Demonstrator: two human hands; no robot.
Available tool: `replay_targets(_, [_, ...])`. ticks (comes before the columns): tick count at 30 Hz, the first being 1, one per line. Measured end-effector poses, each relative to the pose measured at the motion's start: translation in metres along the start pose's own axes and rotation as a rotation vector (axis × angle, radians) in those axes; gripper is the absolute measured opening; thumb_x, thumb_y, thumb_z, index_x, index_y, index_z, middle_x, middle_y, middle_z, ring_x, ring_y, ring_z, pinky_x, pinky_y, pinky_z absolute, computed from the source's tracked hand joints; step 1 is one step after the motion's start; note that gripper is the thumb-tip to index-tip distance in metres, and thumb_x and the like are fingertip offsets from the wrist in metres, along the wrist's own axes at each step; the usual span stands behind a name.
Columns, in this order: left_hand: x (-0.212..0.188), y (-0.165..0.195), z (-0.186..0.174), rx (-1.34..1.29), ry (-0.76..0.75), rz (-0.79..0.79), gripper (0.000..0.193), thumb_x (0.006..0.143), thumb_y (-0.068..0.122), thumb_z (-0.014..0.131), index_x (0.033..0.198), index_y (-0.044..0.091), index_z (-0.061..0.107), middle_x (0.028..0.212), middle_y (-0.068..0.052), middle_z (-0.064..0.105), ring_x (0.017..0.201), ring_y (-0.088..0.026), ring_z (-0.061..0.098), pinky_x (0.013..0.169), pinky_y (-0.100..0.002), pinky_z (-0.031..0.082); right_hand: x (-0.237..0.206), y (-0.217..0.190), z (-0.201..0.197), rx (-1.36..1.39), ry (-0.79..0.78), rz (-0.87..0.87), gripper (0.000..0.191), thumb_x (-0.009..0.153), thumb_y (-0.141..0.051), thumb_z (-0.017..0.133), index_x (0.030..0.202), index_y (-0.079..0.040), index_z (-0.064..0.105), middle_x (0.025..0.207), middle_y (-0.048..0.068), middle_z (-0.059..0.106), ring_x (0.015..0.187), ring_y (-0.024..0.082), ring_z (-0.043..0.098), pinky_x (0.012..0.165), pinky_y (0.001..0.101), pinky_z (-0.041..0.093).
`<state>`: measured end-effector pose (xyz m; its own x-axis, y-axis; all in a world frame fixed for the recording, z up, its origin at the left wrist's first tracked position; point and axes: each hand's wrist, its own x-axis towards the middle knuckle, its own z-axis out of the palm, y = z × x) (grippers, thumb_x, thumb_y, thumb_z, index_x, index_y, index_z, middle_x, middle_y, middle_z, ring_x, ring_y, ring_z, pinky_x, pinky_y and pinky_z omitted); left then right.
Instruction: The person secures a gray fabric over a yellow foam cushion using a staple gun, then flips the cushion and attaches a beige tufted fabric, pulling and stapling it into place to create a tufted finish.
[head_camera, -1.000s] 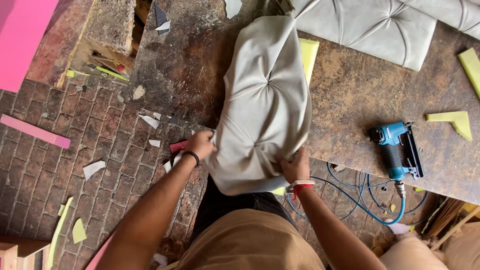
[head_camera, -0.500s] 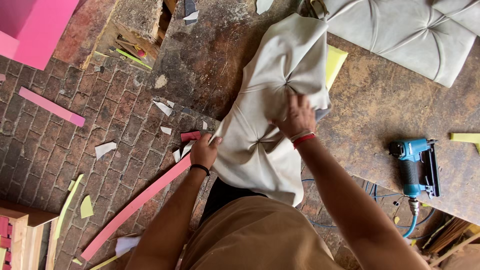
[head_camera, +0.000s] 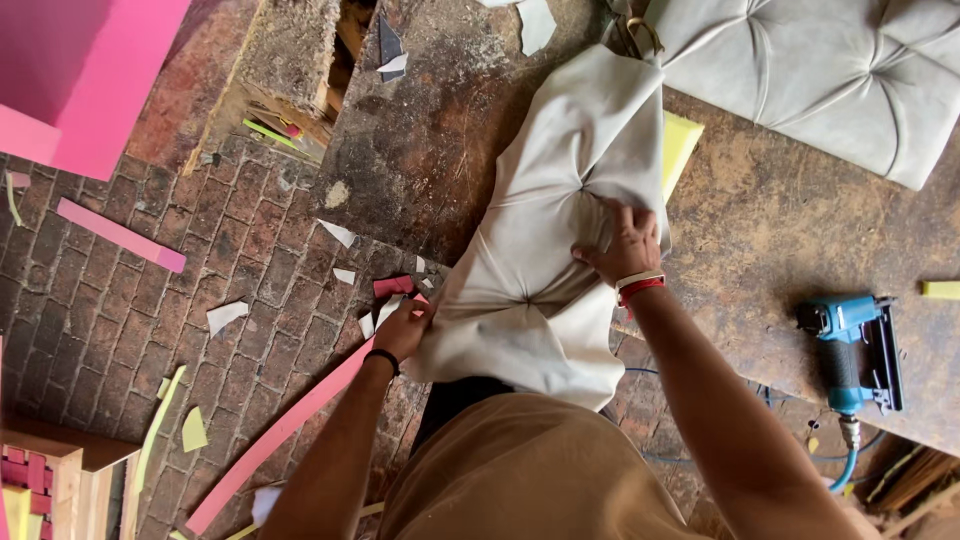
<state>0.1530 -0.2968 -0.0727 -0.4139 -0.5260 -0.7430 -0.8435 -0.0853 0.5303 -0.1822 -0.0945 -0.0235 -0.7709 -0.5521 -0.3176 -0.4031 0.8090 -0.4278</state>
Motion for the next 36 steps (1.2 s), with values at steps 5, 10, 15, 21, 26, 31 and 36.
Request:
replay_targets(5, [-0.013, 0.001, 0.019, -0.249, -0.219, 0.130, 0.078, 0.101, 0.061, 0.051, 0.146, -0.003, 0.049, 0.133, -0.014, 0.067, 0.120, -0.023, 0.064, 0.099, -0.036, 0.050, 0.005, 0.023, 0.003, 0.205, 0.173, 0.263, 0.126, 0.061, -0.041, 0.102, 0.151, -0.003, 0.024, 0.144, 0.025, 0.037, 0.134, 0.040, 0.039, 0.112, 0.0479, 0.041])
replay_targets(10, [-0.013, 0.018, 0.004, -0.183, -0.032, -0.207, 0.087, 0.090, 0.056, 0.056, 0.155, 0.005, 0.030, 0.121, -0.018, 0.068, 0.105, -0.032, 0.072, 0.085, -0.046, 0.059, 0.004, 0.026, 0.007, 0.638, 0.022, 0.364, 0.074, 0.075, -0.021, 0.085, 0.134, 0.002, 0.047, 0.123, 0.019, 0.066, 0.108, 0.029, 0.069, 0.094, 0.0394, 0.062])
replay_targets(15, [0.036, 0.045, -0.084, -0.102, 0.472, 0.034, 0.067, 0.085, 0.043, 0.081, 0.133, 0.002, 0.057, 0.129, -0.020, 0.065, 0.118, -0.034, 0.063, 0.100, -0.049, 0.050, -0.017, 0.003, 0.042, 0.881, -0.238, 0.455, 0.042, 0.084, -0.020, 0.081, 0.114, 0.005, 0.066, 0.098, 0.016, 0.076, 0.084, 0.027, 0.073, 0.079, 0.0431, 0.062])
replay_targets(21, [0.008, 0.075, -0.037, 0.360, 0.625, 0.710, 0.056, 0.084, 0.026, 0.085, 0.129, 0.005, 0.058, 0.128, -0.022, 0.064, 0.124, -0.036, 0.057, 0.108, -0.054, 0.045, -0.044, -0.012, 0.086, 1.126, -0.239, 0.461, 0.047, 0.079, -0.009, 0.082, 0.119, 0.008, 0.064, 0.105, 0.016, 0.075, 0.094, 0.028, 0.073, 0.087, 0.0422, 0.061])
replay_targets(26, [-0.042, 0.039, 0.043, 0.740, 0.570, 1.021, 0.053, 0.067, 0.023, 0.076, 0.118, 0.011, 0.066, 0.120, -0.019, 0.068, 0.115, -0.037, 0.063, 0.102, -0.051, 0.046, -0.043, -0.012, 0.088, 1.395, -0.260, 0.352, 0.055, 0.073, 0.003, 0.075, 0.124, 0.006, 0.056, 0.118, 0.019, 0.067, 0.106, 0.032, 0.069, 0.097, 0.0448, 0.056])
replay_targets(31, [-0.030, 0.003, 0.022, 0.727, 0.272, 0.770, 0.029, 0.108, 0.012, 0.057, 0.134, 0.022, 0.064, 0.132, 0.000, 0.063, 0.129, -0.017, 0.059, 0.115, -0.036, 0.046, -0.043, -0.016, 0.091, 1.446, -0.210, 0.462, 0.054, 0.073, 0.004, 0.074, 0.123, 0.010, 0.055, 0.118, 0.021, 0.066, 0.109, 0.037, 0.066, 0.104, 0.0502, 0.052])
replay_targets(36, [-0.056, 0.000, 0.000, 0.744, 0.249, 0.782, 0.063, 0.076, 0.029, 0.075, 0.133, 0.005, 0.062, 0.127, -0.020, 0.057, 0.122, -0.037, 0.051, 0.100, -0.052, 0.040, -0.045, -0.016, 0.095, 1.494, -0.173, 0.489, 0.053, 0.074, 0.005, 0.075, 0.122, 0.009, 0.053, 0.119, 0.022, 0.065, 0.113, 0.038, 0.065, 0.110, 0.0491, 0.049])
